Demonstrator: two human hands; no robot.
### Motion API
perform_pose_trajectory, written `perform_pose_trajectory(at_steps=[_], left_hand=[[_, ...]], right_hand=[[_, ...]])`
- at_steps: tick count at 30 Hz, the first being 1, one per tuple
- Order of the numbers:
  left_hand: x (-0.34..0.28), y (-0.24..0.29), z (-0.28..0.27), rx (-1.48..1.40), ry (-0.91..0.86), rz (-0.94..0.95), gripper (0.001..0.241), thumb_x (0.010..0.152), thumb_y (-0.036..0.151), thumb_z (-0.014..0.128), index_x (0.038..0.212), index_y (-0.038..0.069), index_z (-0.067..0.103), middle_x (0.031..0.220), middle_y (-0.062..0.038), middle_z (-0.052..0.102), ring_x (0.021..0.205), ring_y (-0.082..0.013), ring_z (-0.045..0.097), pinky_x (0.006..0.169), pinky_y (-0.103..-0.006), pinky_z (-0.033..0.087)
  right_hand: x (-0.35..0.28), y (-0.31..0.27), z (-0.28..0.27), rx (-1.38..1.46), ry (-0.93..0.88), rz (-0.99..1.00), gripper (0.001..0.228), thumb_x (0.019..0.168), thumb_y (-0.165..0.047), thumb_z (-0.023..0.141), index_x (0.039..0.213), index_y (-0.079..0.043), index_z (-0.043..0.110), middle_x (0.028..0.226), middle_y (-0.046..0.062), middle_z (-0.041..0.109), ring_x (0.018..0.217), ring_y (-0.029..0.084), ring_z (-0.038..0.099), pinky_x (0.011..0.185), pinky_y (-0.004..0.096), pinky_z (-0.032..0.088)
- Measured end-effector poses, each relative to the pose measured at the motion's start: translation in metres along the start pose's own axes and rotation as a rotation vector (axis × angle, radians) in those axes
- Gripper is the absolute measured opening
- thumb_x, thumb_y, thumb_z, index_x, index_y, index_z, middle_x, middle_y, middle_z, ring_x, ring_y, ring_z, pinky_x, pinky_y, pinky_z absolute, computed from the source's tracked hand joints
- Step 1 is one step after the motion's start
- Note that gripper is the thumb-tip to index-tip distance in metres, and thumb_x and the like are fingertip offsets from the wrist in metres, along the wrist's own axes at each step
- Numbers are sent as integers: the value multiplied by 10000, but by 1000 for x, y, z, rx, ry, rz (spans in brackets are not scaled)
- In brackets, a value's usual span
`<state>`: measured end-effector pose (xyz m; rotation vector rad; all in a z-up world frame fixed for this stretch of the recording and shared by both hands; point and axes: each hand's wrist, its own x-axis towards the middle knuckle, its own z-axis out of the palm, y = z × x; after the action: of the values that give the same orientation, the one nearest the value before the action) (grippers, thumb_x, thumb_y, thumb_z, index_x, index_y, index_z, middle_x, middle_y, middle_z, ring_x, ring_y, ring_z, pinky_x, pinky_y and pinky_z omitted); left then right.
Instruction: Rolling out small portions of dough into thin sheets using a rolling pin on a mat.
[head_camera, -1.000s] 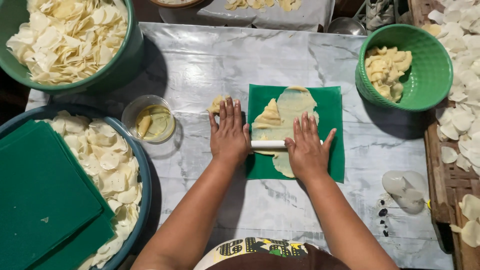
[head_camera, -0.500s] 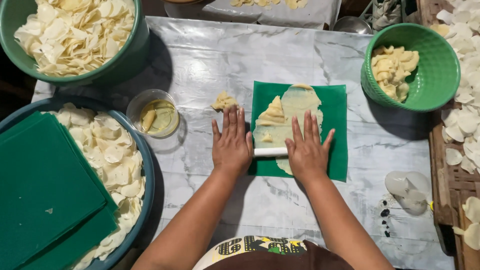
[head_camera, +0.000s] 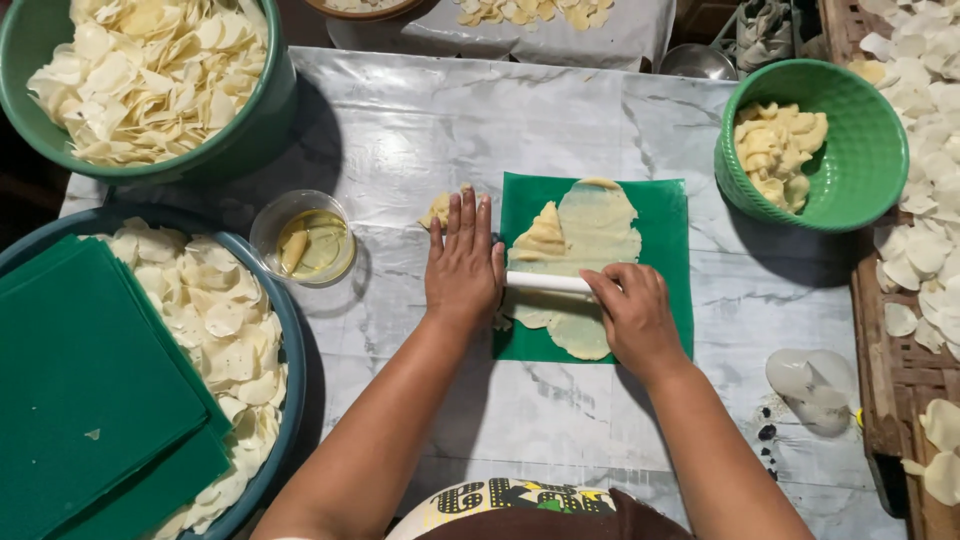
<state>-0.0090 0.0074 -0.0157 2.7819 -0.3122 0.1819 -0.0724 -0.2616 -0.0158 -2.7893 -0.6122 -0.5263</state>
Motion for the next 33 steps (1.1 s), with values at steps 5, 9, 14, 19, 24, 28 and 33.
perform_pose_trajectory(at_steps=[5,9,14,19,24,28,33], left_hand=[[8,-8,20,0,-9,28,693,1059,369,357,1660,99,142,1731,-155,93,1602,-315,47,1278,-526,16],[19,-2,-4,-50,80,66,678,1057,245,424,1656,75,154,1726,-177,125,1603,-337,78,1283,-521,31],[12,4,-5,-5,-5,12,701,1062,408,347,1661,104,148,1734,-145,91,1607,-307,28,1280,-540,-23],[-26,6,-9,7,-49,3,689,1053,389,319,1656,101,149,1722,-158,132,1599,-313,60,1276,-529,2],[-48,2,-6,-64,-160,-4,732,1001,357,357,1652,101,142,1721,-164,101,1592,-336,46,1256,-578,0],[-9,1,-21,-46,-30,8,739,981,301,431,1639,59,199,1706,-205,173,1587,-364,116,1257,-595,52],[-19,-3,0,-4,-111,-24,701,1037,368,320,1654,90,138,1727,-162,103,1599,-328,35,1264,-587,-35]], right_hand=[[13,11,11,153,-59,31,311,947,-302,648,1251,-292,717,1104,15,596,1034,282,615,903,452,474],[40,11,4,42,-12,195,399,1088,-440,482,1371,-227,666,1363,65,574,1293,289,556,1143,574,327],[56,-19,15,-50,-127,342,570,1082,-341,465,1598,-108,405,1677,235,285,1560,384,246,1181,741,101],[27,-44,4,-126,-153,298,565,1078,-346,438,1584,-96,437,1663,235,354,1555,365,295,1208,689,104],[-5,-43,7,-27,-378,353,623,1071,-471,340,1624,-185,299,1718,143,207,1584,317,175,1211,727,24],[22,-24,20,-25,-365,447,608,1106,-508,282,1615,-181,338,1710,153,238,1591,314,170,1176,779,-3],[21,-38,29,-153,-288,457,610,1084,-464,301,1635,-201,299,1735,134,184,1604,290,142,1209,743,-3]])
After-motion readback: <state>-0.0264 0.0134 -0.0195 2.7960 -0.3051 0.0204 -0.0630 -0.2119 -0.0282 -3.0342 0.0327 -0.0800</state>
